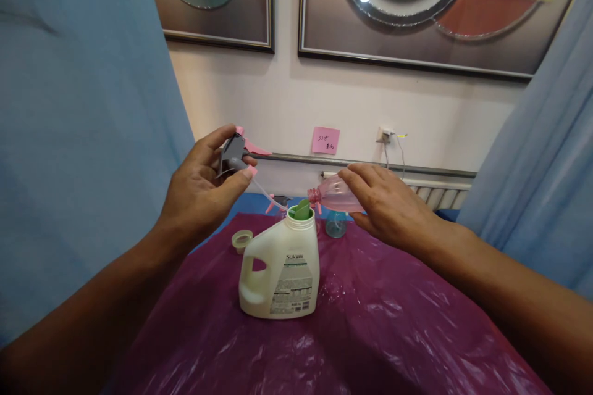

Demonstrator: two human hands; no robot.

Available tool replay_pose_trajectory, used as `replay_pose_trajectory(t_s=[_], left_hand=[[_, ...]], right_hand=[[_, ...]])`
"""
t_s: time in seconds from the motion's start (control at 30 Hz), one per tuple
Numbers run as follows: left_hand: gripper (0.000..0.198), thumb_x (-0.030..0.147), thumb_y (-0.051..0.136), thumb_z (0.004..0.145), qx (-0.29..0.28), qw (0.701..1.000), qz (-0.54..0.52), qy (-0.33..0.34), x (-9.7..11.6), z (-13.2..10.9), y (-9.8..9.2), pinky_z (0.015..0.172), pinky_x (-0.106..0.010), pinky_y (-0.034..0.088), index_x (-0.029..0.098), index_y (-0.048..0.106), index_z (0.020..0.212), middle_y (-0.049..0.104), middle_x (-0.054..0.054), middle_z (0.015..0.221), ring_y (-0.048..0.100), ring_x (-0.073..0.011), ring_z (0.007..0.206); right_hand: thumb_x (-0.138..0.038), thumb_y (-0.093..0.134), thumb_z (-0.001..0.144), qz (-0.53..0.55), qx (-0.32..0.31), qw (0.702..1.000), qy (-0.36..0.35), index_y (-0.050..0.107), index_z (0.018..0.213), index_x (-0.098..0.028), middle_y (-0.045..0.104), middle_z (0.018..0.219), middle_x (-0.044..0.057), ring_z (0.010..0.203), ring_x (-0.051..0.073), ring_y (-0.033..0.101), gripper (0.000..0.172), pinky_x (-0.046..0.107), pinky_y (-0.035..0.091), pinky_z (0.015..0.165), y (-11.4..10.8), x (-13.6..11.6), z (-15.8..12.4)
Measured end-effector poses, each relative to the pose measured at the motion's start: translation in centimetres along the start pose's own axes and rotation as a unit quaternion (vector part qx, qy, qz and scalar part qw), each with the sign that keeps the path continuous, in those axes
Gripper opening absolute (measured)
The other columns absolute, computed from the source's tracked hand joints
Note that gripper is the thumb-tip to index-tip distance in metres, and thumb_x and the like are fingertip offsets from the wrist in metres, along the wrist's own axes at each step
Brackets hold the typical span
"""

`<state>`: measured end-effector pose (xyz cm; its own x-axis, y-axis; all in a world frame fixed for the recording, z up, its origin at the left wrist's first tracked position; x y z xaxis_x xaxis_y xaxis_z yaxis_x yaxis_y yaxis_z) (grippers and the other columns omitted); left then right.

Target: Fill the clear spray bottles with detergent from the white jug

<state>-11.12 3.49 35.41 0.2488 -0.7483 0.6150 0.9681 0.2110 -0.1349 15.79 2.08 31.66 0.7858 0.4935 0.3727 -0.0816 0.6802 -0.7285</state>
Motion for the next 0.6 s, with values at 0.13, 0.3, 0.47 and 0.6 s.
replay_pose_trajectory(t_s=[0.13, 0.3, 0.47, 0.6], left_hand=[[0.07, 0.016, 0.073, 0.088, 0.0, 1.0, 0.012, -0.01, -0.07, 0.03, -0.01, 0.087, -0.037, 0.064, 0.029, 0.056, 0.155, 0.075, -0.007, 0.116, 0.071, -0.0212, 0.101], [0.069, 0.017, 0.073, 0.089, -0.003, 1.0, 0.017, -0.008, -0.02, 0.06, 0.08, 0.085, -0.036, 0.064, 0.029, 0.056, 0.155, 0.075, -0.007, 0.114, 0.07, -0.0208, 0.1], [0.07, 0.017, 0.073, 0.089, -0.007, 1.0, 0.015, -0.007, 0.06, 0.02, 0.06, 0.084, -0.036, 0.064, 0.029, 0.055, 0.155, 0.074, -0.008, 0.119, 0.07, -0.0213, 0.101], [0.07, 0.017, 0.074, 0.089, -0.005, 1.0, 0.018, -0.011, 0.1, 0.0, -0.11, 0.085, -0.037, 0.065, 0.028, 0.056, 0.156, 0.074, -0.008, 0.117, 0.07, -0.0226, 0.103]], right_hand=[[-0.033, 0.065, 0.102, -0.024, 0.005, 1.0, -0.011, 0.045, 0.158, -0.016, 0.06, 0.155, 0.024, 0.139, 0.042, 0.061, 0.062, 0.062, 0.056, 0.114, -0.14, -0.25, 0.05], [-0.031, 0.068, 0.1, -0.031, 0.008, 0.999, -0.011, 0.045, 0.158, -0.017, 0.06, 0.154, 0.024, 0.139, 0.042, 0.062, 0.063, 0.06, 0.056, 0.114, -0.26, -0.33, 0.15], [-0.032, 0.067, 0.101, -0.038, 0.007, 0.999, -0.014, 0.044, 0.158, -0.018, 0.06, 0.154, 0.023, 0.138, 0.041, 0.062, 0.063, 0.06, 0.057, 0.113, -0.24, -0.28, 0.23], [-0.028, 0.068, 0.099, -0.033, 0.015, 0.999, -0.02, 0.045, 0.158, -0.017, 0.06, 0.154, 0.024, 0.138, 0.042, 0.062, 0.064, 0.061, 0.056, 0.112, -0.34, -0.32, 0.26]])
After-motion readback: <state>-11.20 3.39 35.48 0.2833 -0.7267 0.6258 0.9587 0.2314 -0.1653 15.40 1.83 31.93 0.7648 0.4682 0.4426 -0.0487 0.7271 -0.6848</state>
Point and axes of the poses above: each hand's wrist, its own z-axis towards the middle knuckle, its own y-axis out of the palm, x = y × z, the point moved 10 cm from there along z, towards the middle knuckle
